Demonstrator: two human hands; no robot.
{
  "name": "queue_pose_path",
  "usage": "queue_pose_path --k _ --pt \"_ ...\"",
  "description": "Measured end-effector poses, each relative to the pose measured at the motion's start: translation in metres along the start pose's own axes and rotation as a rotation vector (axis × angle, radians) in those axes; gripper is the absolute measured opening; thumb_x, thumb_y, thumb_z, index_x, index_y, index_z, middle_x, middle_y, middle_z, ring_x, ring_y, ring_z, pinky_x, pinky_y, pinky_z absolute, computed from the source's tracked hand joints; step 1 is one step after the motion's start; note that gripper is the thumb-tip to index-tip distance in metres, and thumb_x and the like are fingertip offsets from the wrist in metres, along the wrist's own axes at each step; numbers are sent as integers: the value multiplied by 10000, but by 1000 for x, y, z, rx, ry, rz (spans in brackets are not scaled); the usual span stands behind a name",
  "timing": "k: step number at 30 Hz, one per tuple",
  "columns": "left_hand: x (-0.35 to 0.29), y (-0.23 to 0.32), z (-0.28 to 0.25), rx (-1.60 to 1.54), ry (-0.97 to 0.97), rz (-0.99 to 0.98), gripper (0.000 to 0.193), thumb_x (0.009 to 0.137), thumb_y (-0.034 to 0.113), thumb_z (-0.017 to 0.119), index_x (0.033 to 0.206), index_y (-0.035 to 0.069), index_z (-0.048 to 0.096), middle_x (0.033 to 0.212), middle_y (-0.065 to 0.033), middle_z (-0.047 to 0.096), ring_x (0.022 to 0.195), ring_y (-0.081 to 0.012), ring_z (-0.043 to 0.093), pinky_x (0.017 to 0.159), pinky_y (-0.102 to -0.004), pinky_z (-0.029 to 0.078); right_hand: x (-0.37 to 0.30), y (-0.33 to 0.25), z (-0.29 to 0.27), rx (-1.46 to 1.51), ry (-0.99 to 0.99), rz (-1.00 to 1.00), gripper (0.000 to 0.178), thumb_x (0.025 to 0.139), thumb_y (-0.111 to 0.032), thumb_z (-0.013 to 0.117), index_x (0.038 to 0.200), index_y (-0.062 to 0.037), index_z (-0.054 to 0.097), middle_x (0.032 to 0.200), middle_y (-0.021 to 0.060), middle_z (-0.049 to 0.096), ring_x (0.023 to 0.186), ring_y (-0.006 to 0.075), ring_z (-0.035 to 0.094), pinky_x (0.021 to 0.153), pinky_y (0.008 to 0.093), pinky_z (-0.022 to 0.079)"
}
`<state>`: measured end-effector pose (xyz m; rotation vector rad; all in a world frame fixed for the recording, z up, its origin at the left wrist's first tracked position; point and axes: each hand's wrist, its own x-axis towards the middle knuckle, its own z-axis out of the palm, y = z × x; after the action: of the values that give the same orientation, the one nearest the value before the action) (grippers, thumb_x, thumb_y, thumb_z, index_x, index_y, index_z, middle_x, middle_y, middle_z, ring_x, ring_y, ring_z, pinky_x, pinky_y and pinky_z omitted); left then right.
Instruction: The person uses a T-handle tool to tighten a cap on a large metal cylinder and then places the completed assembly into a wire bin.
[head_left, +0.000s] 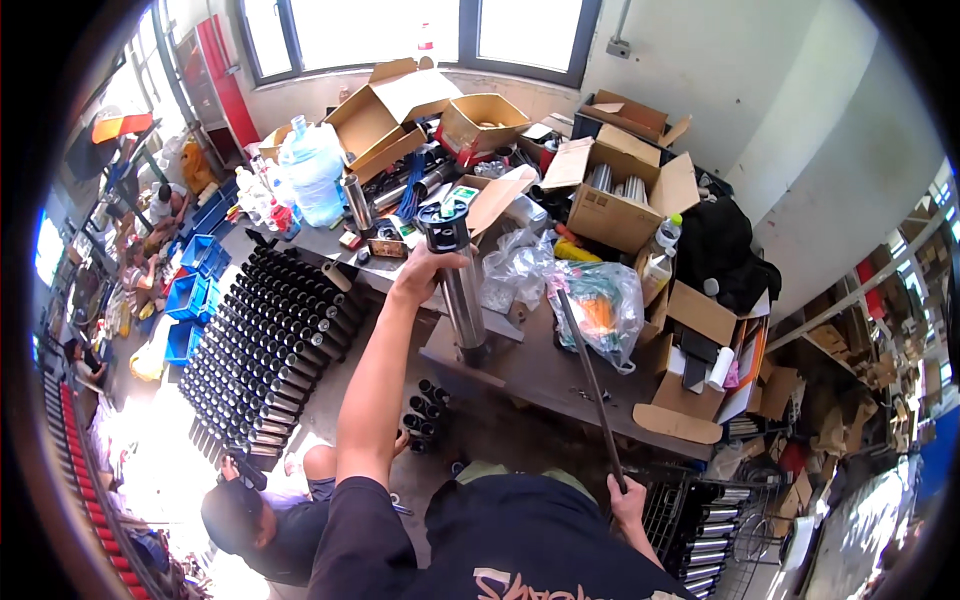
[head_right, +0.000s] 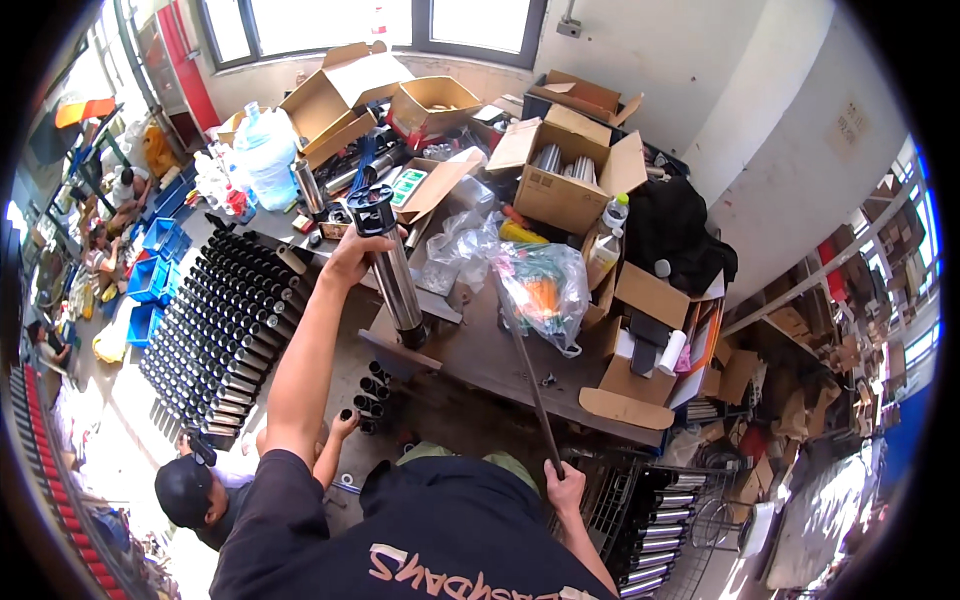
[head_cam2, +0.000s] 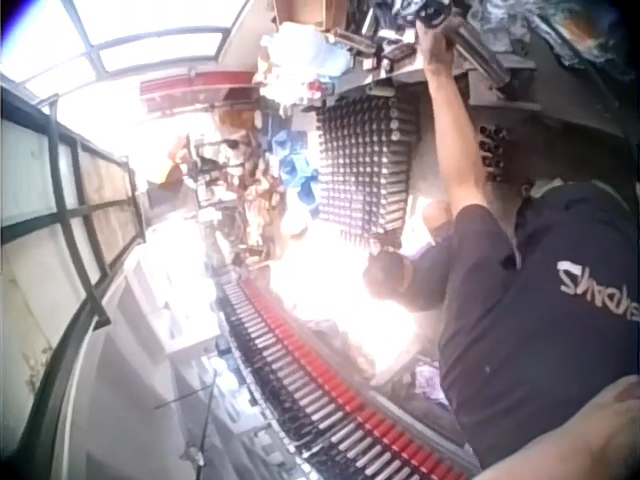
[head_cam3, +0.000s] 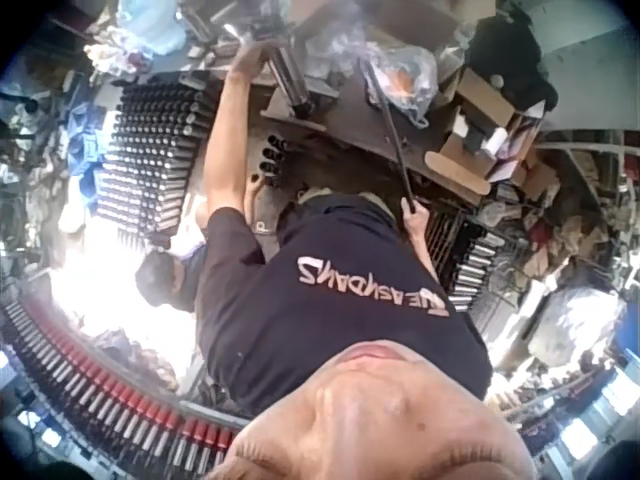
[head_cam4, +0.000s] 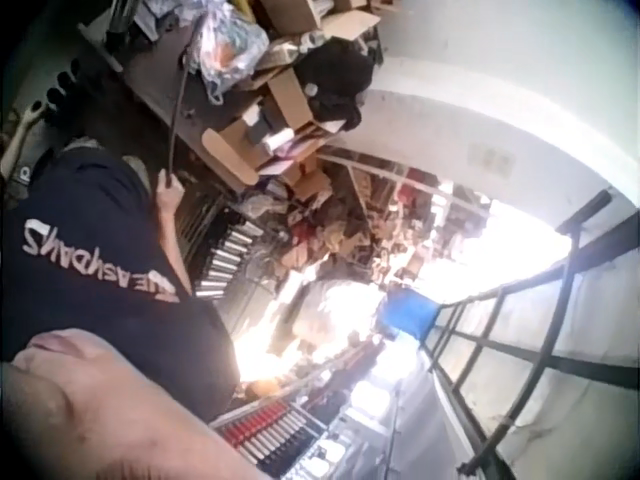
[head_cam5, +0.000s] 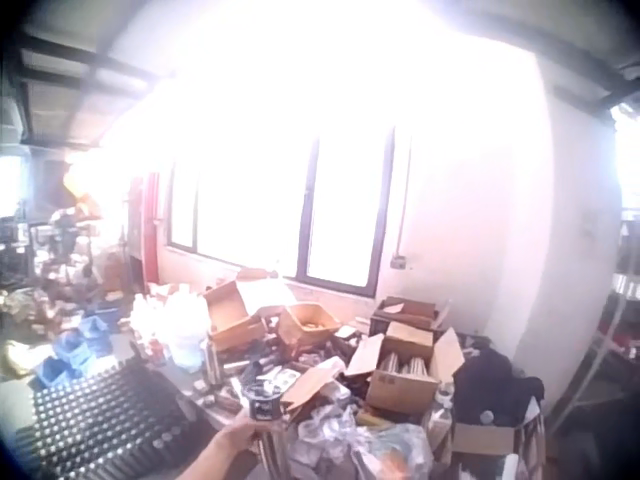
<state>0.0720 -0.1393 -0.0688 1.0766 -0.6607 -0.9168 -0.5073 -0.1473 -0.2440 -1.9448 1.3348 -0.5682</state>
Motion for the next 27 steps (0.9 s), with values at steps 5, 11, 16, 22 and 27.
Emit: queue_pose_path --k 5,11,16,22,27 --pt "-14 5 -4 20 -345 -42 792 411 -27 733 1194 12 620 1125 -113 681 1090 -263 636 1011 -385 479 -7 -40 -14 67 -75 -13 344 895 -218 701 688 26 575 501 61 405 491 79 399 464 328 327" --pt "-40 -20 1 62 -314 -24 749 492 -19 775 1223 14 616 1137 -102 697 1101 -234 646 1018 -386 478 -11 -62 -36 76 -125 -41 291 872 -171 701 683 25 601 490 62 431 467 76 436 461 301 346" --pt "-58 -51 67 432 447 551 507 622 83 854 1072 14 631 947 -85 719 863 -166 681 804 -334 549 0 -86 -58 -9 -195 -90 265 849 -153 709 665 11 612 482 82 466 436 106 459 457 310 363" --pt "-53 -43 85 473 661 595 486 621 102 806 1054 26 598 901 -145 718 863 -293 729 768 -386 560 85 -104 -101 -264 -36 -466 141 798 -138 744 756 -24 672 541 79 543 475 138 524 492 304 416" --pt "-46 -36 13 244 531 458 544 651 76 826 1143 9 605 989 -70 698 862 -155 640 804 -316 535 144 -217 -99 -249 -13 -491 550 770 -102 748 1286 -52 564 565 58 513 524 125 501 540 285 414"
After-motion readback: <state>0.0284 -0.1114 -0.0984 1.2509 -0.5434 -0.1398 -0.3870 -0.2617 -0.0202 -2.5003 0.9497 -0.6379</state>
